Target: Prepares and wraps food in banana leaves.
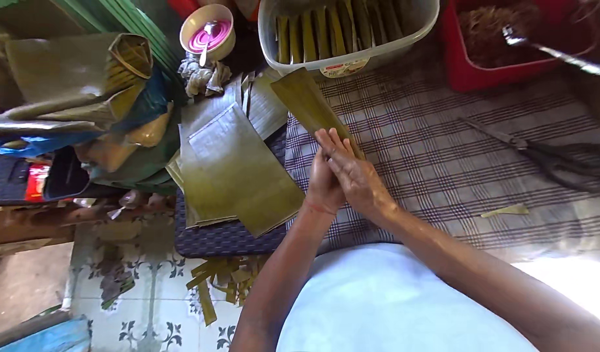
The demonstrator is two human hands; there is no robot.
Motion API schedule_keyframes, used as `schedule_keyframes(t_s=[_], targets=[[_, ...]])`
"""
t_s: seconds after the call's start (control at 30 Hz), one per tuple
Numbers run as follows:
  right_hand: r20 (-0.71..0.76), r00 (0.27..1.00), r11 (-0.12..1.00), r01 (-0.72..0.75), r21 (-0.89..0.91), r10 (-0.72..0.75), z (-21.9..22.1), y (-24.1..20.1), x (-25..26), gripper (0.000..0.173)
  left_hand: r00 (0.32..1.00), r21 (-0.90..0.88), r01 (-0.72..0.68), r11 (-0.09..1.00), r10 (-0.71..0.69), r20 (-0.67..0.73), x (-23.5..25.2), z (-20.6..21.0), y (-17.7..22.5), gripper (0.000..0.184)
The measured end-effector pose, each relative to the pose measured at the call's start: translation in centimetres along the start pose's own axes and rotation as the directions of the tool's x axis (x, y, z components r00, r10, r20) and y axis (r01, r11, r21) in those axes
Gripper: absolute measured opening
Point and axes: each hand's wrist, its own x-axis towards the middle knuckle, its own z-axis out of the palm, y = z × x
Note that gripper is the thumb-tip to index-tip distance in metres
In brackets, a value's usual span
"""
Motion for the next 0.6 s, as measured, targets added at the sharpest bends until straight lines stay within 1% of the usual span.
schedule_keyframes(t_s=[0.03, 0.07, 0.13, 0.17, 0.23, 0.3, 0.33, 0.4, 0.47, 0.53, 0.6], targets=[[0.023, 0.999, 0.999, -0.026, 0.028, 0.026, -0.3, 0.6, 0.5, 0.048, 1.0, 0.007, -0.003, 1.0, 0.003, 0.014, 0.2, -0.3, 0.2, 0.048], [0.031, 0.996, 0.993, -0.088, 0.077, 0.086, -1.0, 1.6, 1.4, 0.048, 0.999, 0.049, -0.031, 0.998, 0.03, 0.032, 0.4, -0.7, 0.3, 0.047], [0.019, 0.973, 0.955, -0.23, 0.19, 0.231, -3.1, 3.8, 3.5, 0.044, 0.996, 0.129, -0.093, 0.987, 0.093, 0.008, 1.1, -1.5, 0.4, 0.047], [0.037, 0.953, 0.919, -0.299, 0.258, 0.3, -4.3, 4.6, 4.0, 0.044, 0.993, 0.151, -0.113, 0.982, 0.116, -0.012, 1.2, -1.7, 0.4, 0.048], [0.105, 0.912, 0.837, -0.406, 0.367, 0.397, -6.3, 5.6, 3.9, 0.053, 0.986, 0.159, -0.136, 0.978, 0.149, -0.069, 1.0, -1.7, 0.0, 0.046], [0.148, 0.882, 0.763, -0.463, 0.451, 0.448, -7.0, 5.9, 2.7, 0.063, 0.984, 0.142, -0.128, 0.981, 0.144, -0.107, 0.5, -1.6, -0.6, 0.042], [0.163, 0.876, 0.741, -0.472, 0.477, 0.453, -6.9, 5.8, 2.0, 0.064, 0.985, 0.134, -0.119, 0.984, 0.134, -0.107, 0.4, -1.7, -1.0, 0.04], [0.215, 0.882, 0.759, -0.47, 0.45, 0.419, -6.4, 5.4, 1.1, 0.062, 0.991, 0.121, -0.087, 0.989, 0.099, -0.095, 0.2, -1.7, -1.8, 0.038], [0.251, 0.89, 0.814, -0.452, 0.365, 0.381, -6.5, 5.4, 1.5, 0.057, 0.992, 0.157, -0.068, 0.985, 0.084, -0.095, 0.1, -1.8, -1.7, 0.036], [0.202, 0.902, 0.865, -0.425, 0.267, 0.381, -7.3, 6.4, 2.9, 0.048, 0.989, 0.227, -0.091, 0.97, 0.115, -0.096, 0.2, -2.4, -1.0, 0.035], [0.19, 0.912, 0.909, -0.391, 0.142, 0.363, -7.8, 6.9, 4.8, 0.041, 0.978, 0.278, -0.141, 0.95, 0.177, -0.109, 0.6, -3.1, -0.1, 0.036]])
